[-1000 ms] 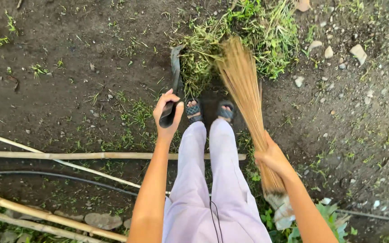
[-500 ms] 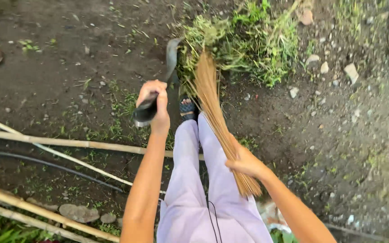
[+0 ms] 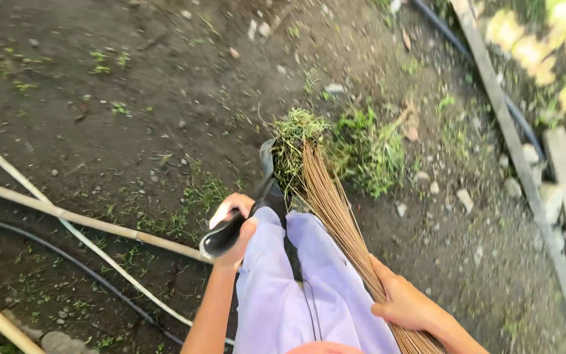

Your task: Sweeping and collecting cut grass and garden debris using a broom and dustpan.

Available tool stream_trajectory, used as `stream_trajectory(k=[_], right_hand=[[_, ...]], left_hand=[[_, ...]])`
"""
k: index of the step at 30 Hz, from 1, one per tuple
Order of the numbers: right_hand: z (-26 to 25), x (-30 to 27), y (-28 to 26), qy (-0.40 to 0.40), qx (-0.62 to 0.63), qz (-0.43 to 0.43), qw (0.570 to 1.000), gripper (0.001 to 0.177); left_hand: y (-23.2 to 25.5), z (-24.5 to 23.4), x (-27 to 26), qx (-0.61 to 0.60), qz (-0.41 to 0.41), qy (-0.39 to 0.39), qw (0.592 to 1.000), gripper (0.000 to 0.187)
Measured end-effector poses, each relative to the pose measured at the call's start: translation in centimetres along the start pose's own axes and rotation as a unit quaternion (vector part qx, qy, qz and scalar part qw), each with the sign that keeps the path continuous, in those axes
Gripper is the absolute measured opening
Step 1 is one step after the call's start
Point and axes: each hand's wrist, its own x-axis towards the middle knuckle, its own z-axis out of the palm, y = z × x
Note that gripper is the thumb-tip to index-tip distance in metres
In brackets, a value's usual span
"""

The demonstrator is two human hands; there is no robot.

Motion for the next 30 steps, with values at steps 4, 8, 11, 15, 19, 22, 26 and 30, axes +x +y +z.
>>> stream_trajectory(k=[4, 8, 11, 15, 19, 22, 26, 30], right_hand=[[1.6, -1.2, -1.4, 0.046, -0.064, -0.08, 0.994, 0.111], [3.0, -1.2, -7.0, 0.077, -0.127, -0.198, 0.969, 0.109], [5.2, -2.4, -15.7, 0.082, -0.175, -0.197, 0.961, 0.112], [9.2, -0.7, -24.5, 0.075, -0.234, -0.243, 0.938, 0.112], [14.0, 2.2, -33.9, 0.06, -0.302, -0.306, 0.901, 0.115], [16.1, 6.3, -40.6, 0.035, -0.351, -0.373, 0.858, 0.114], [21.6, 5.9, -55.2, -0.017, -0.358, -0.304, 0.883, 0.107], [25.4, 11.0, -67.4, -0.074, -0.382, -0.299, 0.871, 0.107]], left_hand=[[4.3, -4.5, -1.4, -0.012, 0.068, 0.081, 0.994, 0.021], [7.1, -11.7, -2.8, -0.075, 0.147, 0.173, 0.971, 0.024], [9.6, -17.7, -3.4, -0.098, 0.205, 0.225, 0.948, 0.024], [14.8, -25.4, -3.8, -0.073, 0.284, 0.288, 0.912, 0.023], [18.0, -33.8, -4.9, -0.06, 0.332, 0.362, 0.869, 0.021], [19.7, -39.1, -5.0, -0.064, 0.358, 0.416, 0.833, 0.023], [20.7, -47.9, -3.1, -0.086, 0.361, 0.488, 0.79, 0.027], [21.1, -58.1, 0.6, -0.089, 0.386, 0.521, 0.756, 0.028]])
